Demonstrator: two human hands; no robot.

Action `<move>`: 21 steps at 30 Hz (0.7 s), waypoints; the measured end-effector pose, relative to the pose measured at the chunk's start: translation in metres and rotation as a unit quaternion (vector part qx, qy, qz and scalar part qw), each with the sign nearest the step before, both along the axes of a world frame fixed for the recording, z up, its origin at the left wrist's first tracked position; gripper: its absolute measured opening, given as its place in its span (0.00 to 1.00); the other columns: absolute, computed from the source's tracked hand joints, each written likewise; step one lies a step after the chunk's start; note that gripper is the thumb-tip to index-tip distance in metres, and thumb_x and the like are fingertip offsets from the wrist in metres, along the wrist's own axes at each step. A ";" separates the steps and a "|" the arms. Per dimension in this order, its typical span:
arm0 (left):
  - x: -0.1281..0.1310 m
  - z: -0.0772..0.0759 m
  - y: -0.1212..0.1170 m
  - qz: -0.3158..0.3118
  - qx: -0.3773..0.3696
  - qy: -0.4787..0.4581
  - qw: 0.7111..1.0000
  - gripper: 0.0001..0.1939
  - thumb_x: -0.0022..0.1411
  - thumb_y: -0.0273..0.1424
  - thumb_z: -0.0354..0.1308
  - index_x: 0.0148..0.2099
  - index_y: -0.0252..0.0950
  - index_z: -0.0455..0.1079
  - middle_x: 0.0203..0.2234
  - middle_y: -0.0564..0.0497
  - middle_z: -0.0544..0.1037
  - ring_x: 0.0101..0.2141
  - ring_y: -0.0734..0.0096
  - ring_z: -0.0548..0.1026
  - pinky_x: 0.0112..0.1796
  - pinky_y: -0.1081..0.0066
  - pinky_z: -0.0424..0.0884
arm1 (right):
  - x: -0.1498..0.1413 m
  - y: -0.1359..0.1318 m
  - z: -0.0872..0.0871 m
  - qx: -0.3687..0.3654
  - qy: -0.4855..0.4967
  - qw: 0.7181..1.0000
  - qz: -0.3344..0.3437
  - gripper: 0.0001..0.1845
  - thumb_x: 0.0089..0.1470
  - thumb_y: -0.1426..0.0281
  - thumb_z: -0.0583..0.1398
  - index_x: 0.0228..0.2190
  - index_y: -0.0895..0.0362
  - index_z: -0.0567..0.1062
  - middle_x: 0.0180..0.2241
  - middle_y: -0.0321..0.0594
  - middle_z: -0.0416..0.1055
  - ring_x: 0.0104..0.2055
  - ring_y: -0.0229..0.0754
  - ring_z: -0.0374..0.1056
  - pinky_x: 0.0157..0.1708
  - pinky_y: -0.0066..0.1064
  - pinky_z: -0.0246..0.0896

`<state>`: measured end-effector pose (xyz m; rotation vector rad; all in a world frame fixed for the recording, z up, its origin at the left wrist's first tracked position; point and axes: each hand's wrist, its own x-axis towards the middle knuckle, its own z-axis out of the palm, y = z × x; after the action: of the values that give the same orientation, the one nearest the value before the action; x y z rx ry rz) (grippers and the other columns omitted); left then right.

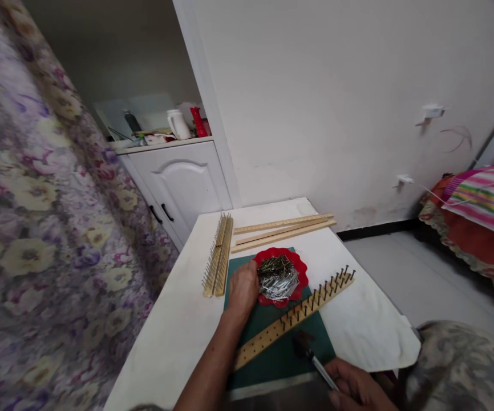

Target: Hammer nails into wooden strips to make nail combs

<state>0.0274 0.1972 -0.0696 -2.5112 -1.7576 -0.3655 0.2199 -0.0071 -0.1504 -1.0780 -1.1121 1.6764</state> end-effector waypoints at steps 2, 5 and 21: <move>-0.009 -0.002 -0.014 -0.037 0.006 -0.096 0.995 0.08 0.61 0.26 0.46 0.39 0.36 0.66 0.33 0.48 0.73 0.36 0.65 0.71 0.36 0.70 0.63 | 0.001 -0.001 0.001 0.002 -0.015 1.000 0.013 0.25 0.43 0.46 0.60 0.28 0.55 0.64 0.14 0.23 0.56 0.12 0.27 0.46 0.13 0.20 0.37; -0.024 -0.008 -0.031 -0.079 -0.047 -0.281 0.955 0.05 0.59 0.29 0.48 0.34 0.36 0.65 0.28 0.53 0.70 0.29 0.71 0.68 0.31 0.74 0.62 | 0.001 -0.004 0.006 -0.005 -0.031 0.999 0.017 0.23 0.46 0.47 0.59 0.29 0.55 0.64 0.12 0.24 0.60 0.08 0.26 0.48 0.09 0.18 0.37; -0.036 -0.010 -0.075 -0.144 -0.201 -0.277 0.929 0.04 0.52 0.25 0.51 0.27 0.34 0.65 0.20 0.57 0.64 0.23 0.76 0.62 0.24 0.77 0.53 | 0.000 -0.013 0.024 -0.014 -0.041 0.999 -0.013 0.14 0.53 0.59 0.58 0.32 0.58 0.65 0.13 0.24 0.67 0.05 0.23 0.50 0.05 0.15 0.36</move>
<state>-0.0085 0.1219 -0.0798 -3.2196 -1.7615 -0.8924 0.2196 -0.0196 -0.1264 -1.1836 -1.1246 1.6444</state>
